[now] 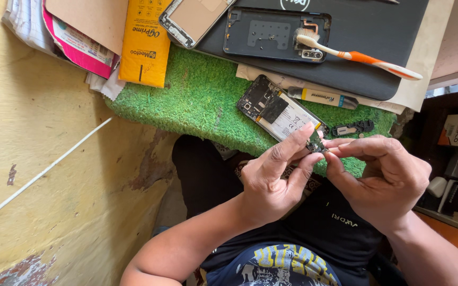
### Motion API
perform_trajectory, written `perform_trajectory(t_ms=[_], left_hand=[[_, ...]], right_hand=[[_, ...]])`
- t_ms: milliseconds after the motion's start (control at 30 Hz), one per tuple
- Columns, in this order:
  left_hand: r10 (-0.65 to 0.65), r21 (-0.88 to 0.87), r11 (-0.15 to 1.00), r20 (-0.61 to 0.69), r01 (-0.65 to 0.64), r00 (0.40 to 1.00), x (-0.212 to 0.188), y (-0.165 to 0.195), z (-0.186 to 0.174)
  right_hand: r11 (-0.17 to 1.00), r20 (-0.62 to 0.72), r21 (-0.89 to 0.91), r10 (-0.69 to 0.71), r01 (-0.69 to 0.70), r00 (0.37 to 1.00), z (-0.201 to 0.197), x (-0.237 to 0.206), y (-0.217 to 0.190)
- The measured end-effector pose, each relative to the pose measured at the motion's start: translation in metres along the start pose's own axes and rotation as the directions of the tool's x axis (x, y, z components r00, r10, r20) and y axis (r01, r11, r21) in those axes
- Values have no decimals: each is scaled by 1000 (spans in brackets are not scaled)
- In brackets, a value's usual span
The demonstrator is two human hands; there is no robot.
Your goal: The person sits on the floor repairing a disassembled smartphone. They scrape and clean a small internal board with a blade, fit small components onto the phone body, press parts into place, and finally brush the assembly with a toothbrush.
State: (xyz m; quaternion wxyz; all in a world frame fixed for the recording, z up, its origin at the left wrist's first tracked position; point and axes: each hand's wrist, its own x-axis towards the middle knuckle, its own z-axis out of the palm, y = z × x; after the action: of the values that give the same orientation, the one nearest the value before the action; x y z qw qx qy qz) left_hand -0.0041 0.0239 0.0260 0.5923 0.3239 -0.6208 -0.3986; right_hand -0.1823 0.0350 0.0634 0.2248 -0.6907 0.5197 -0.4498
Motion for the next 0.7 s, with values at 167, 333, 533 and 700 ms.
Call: perform_trajectory(t_ms=[167, 333, 533, 700], left_hand=[[26, 5, 1000, 10, -27, 1000, 1, 1, 0], [47, 21, 999, 8, -47, 999, 1, 2, 1], [40, 58, 997, 13, -41, 999, 0, 1, 0], [-5, 0, 1000, 2, 5, 1000, -2, -1, 1]], right_hand=[[1000, -10, -15, 16, -16, 1000, 0, 1, -2], [1000, -21, 9, 17, -17, 1000, 0, 4, -5], [991, -40, -67, 117, -120, 992, -1, 2, -5], [1000, -22, 20, 22, -22, 999, 0, -1, -1]])
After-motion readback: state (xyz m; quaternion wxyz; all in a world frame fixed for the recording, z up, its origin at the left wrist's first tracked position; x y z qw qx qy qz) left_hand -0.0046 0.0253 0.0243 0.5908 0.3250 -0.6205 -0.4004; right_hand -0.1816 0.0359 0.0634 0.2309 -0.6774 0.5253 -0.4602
